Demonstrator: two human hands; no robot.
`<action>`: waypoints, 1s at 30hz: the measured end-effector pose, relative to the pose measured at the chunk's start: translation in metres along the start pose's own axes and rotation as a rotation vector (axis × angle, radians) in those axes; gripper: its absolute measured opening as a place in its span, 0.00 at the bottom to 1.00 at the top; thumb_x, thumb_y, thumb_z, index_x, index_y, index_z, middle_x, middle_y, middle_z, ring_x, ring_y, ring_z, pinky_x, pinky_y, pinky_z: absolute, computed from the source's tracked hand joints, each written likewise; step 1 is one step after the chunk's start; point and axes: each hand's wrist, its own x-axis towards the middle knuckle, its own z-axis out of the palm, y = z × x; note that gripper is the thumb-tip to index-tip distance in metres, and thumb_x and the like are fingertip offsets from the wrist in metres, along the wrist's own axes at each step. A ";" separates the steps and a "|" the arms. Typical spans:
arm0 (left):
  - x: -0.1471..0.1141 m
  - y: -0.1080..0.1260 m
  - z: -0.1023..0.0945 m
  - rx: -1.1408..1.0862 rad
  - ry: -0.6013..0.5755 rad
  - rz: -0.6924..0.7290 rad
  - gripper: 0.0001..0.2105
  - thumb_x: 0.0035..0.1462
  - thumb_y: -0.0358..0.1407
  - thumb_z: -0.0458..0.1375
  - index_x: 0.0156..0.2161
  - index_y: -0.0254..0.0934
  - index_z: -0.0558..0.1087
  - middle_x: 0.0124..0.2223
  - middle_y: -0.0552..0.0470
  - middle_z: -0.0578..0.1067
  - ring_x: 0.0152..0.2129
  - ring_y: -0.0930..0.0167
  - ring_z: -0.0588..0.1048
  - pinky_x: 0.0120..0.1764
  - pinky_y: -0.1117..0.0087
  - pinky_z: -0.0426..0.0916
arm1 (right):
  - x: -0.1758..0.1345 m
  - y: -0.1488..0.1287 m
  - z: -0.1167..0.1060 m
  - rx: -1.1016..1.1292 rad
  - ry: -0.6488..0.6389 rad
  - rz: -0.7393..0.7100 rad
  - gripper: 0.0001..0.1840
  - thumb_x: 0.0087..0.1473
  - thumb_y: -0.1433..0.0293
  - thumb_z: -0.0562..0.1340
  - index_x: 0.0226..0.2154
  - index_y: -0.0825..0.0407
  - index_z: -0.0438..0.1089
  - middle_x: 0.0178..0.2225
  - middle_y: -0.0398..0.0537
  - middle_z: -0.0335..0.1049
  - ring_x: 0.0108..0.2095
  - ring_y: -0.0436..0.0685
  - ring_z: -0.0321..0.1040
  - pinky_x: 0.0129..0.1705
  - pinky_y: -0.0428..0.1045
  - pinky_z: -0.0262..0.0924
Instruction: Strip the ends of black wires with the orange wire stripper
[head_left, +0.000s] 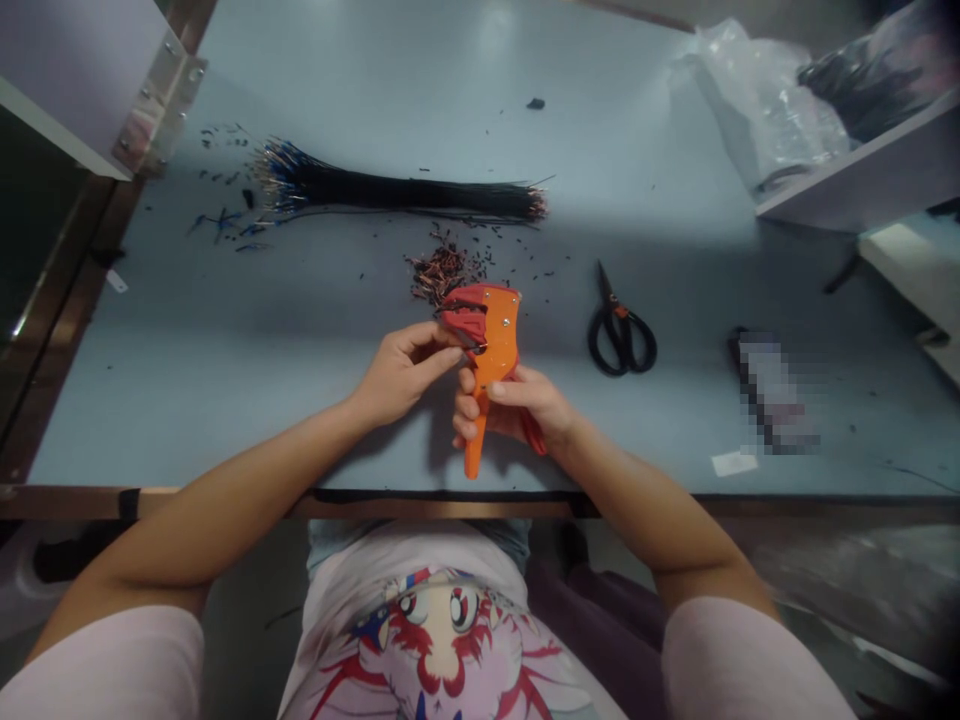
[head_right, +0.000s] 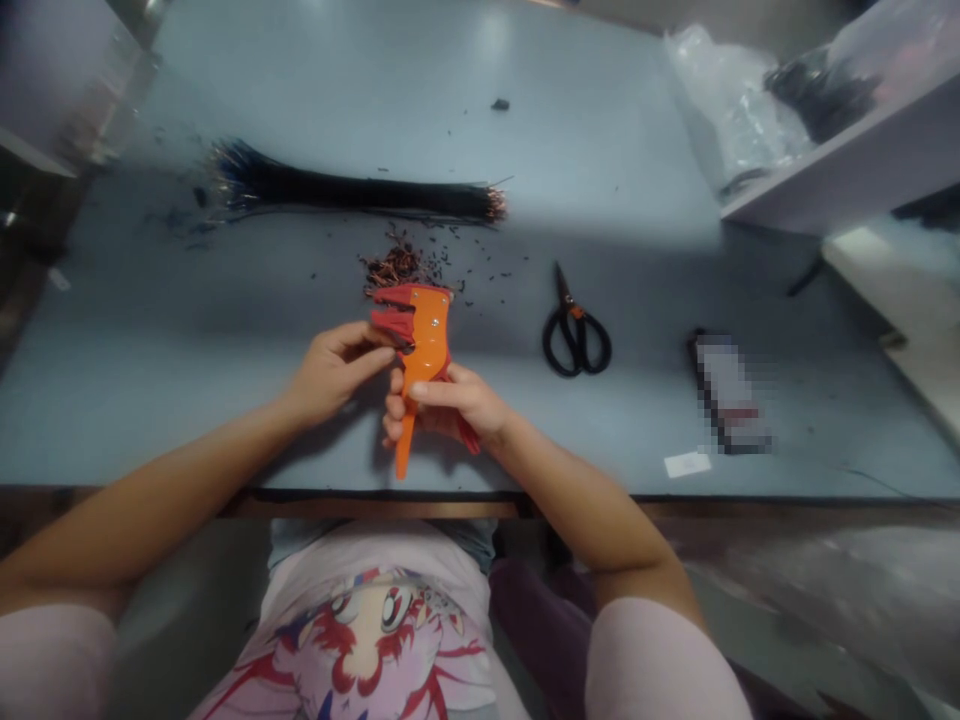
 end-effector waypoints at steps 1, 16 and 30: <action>0.000 0.000 0.000 -0.001 -0.009 -0.008 0.06 0.51 0.37 0.62 0.34 0.37 0.76 0.33 0.52 0.77 0.31 0.73 0.75 0.39 0.71 0.70 | 0.000 0.000 0.001 -0.006 -0.002 -0.002 0.12 0.52 0.68 0.65 0.37 0.58 0.65 0.29 0.46 0.70 0.31 0.54 0.71 0.40 0.58 0.69; -0.002 0.001 0.003 -0.009 -0.050 0.037 0.06 0.51 0.35 0.62 0.33 0.34 0.76 0.32 0.51 0.79 0.31 0.74 0.76 0.39 0.73 0.71 | -0.002 0.000 0.004 -0.032 0.020 0.005 0.14 0.55 0.62 0.64 0.33 0.57 0.64 0.23 0.42 0.67 0.22 0.51 0.68 0.28 0.52 0.71; -0.001 0.001 0.004 0.026 -0.029 0.021 0.05 0.48 0.35 0.60 0.30 0.35 0.75 0.30 0.52 0.78 0.30 0.73 0.75 0.37 0.72 0.70 | -0.001 0.001 0.009 -0.118 0.091 -0.001 0.17 0.54 0.59 0.64 0.28 0.56 0.61 0.19 0.39 0.64 0.17 0.49 0.65 0.22 0.50 0.70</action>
